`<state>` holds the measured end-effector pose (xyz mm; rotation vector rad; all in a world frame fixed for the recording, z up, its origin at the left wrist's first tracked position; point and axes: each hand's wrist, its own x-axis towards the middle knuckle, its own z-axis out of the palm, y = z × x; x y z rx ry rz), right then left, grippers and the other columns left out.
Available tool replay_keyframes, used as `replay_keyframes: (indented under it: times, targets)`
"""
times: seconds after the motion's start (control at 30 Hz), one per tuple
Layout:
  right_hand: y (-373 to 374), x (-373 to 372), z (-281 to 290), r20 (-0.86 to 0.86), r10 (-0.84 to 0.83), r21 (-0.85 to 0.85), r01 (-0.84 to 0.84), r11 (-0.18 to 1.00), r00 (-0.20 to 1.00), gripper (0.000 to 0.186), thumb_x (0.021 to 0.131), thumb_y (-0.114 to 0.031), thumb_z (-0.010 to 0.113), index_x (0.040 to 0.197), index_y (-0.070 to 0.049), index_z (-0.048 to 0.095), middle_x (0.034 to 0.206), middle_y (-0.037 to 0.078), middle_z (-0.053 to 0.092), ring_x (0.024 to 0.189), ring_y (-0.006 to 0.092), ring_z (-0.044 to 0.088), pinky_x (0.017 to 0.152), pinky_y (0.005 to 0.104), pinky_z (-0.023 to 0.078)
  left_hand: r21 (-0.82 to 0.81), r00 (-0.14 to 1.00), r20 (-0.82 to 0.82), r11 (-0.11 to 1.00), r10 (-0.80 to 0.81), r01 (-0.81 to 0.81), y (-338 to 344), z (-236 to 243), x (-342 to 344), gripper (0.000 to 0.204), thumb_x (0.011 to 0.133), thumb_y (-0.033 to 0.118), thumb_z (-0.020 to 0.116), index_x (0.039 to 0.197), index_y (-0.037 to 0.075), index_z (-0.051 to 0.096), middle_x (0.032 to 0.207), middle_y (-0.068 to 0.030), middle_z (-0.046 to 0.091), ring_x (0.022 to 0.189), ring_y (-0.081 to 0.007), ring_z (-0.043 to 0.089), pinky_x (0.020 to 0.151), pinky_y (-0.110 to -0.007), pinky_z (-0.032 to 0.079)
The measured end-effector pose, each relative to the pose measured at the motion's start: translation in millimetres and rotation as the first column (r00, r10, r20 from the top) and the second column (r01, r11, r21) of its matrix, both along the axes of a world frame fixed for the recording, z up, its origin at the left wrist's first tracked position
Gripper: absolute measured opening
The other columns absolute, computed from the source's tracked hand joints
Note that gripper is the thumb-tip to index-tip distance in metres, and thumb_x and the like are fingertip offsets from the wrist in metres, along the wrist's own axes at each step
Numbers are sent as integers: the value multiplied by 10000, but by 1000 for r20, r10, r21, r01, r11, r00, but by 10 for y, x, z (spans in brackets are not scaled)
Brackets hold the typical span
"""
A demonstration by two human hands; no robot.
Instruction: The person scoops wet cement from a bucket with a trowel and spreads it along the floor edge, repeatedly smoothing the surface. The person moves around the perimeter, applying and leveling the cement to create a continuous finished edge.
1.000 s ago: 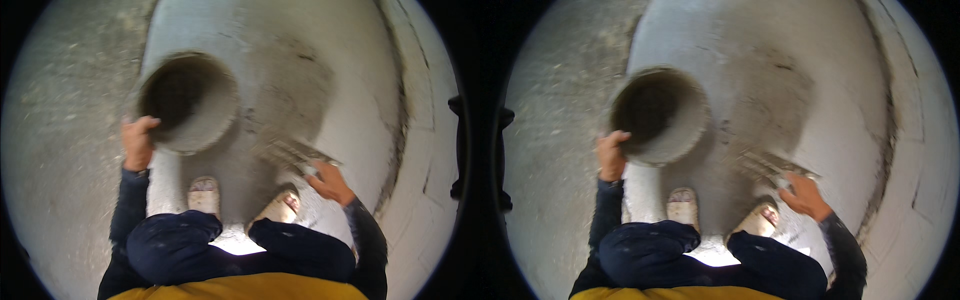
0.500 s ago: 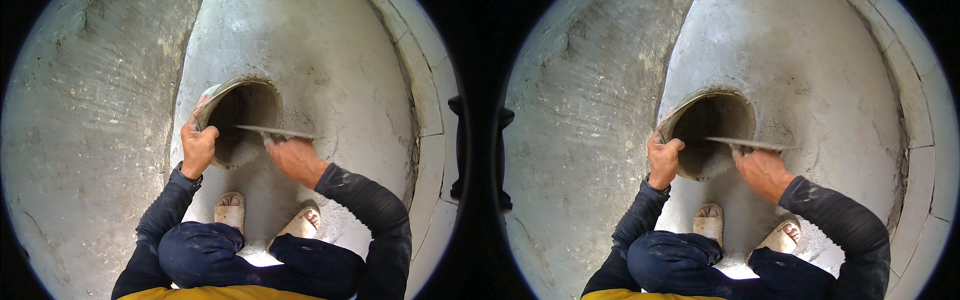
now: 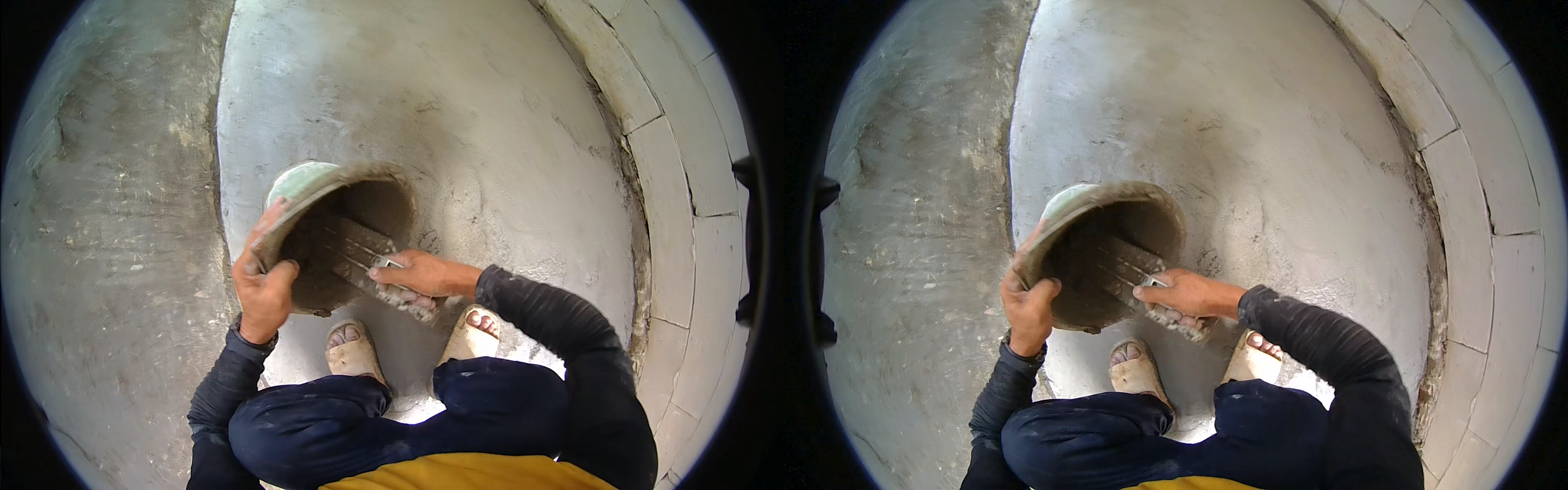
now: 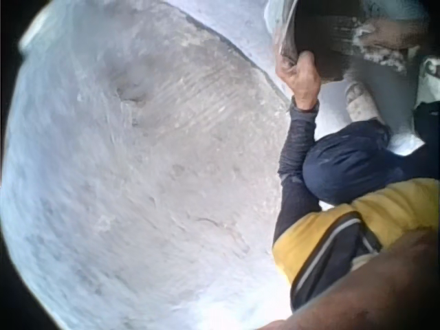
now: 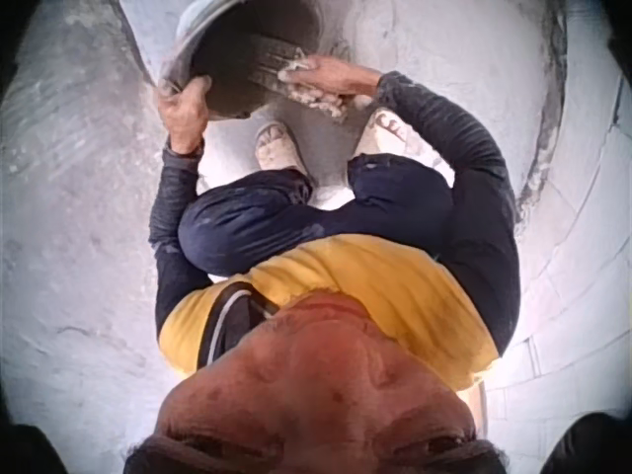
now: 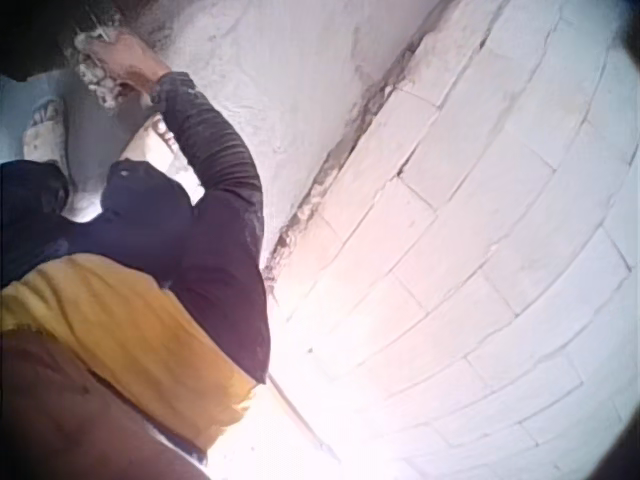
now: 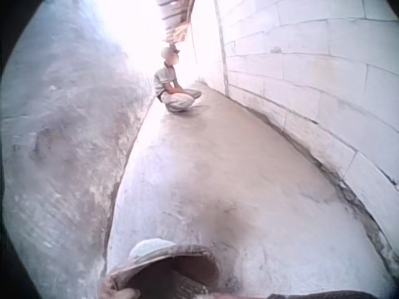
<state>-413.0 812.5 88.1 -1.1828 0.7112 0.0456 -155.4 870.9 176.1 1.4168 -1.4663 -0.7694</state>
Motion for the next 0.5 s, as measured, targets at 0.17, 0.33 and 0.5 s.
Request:
replay_keyframes:
  times: [0.17, 0.33, 0.5]
  targets:
    - [232, -45, -165, 159, -132, 287, 82, 954, 978, 481, 1036, -502, 545, 949, -33, 611, 561, -13, 480, 389, 88, 438, 384, 266, 358, 198, 950, -217, 963, 225, -182, 69, -212, -21, 569, 744, -44, 549, 1308, -101, 594, 1224, -123, 671, 1124, -221, 630, 1024, -319, 466]
    - [331, -575, -375, 123, -99, 74, 91, 993, 987, 451, 1063, -466, 522, 965, -47, 656, 701, 2, 587, 565, 90, 556, 528, 297, 489, 306, 820, -311, 868, 480, -392, 151, -367, 322, 377, 735, -41, 565, 1109, -36, 608, 981, -85, 673, 877, -202, 634, 842, -327, 520]
    - [410, -1267, -536, -257, -201, -861, -130, 492, 945, 496, 1037, -502, 503, 987, -30, 648, 856, 111, 686, 762, 269, 687, 705, 484, 537, 343, 667, -286, 724, 688, -599, 334, -480, 929, 152, 775, -29, 611, 923, 5, 606, 857, -34, 639, 784, -160, 605, 779, -330, 505]
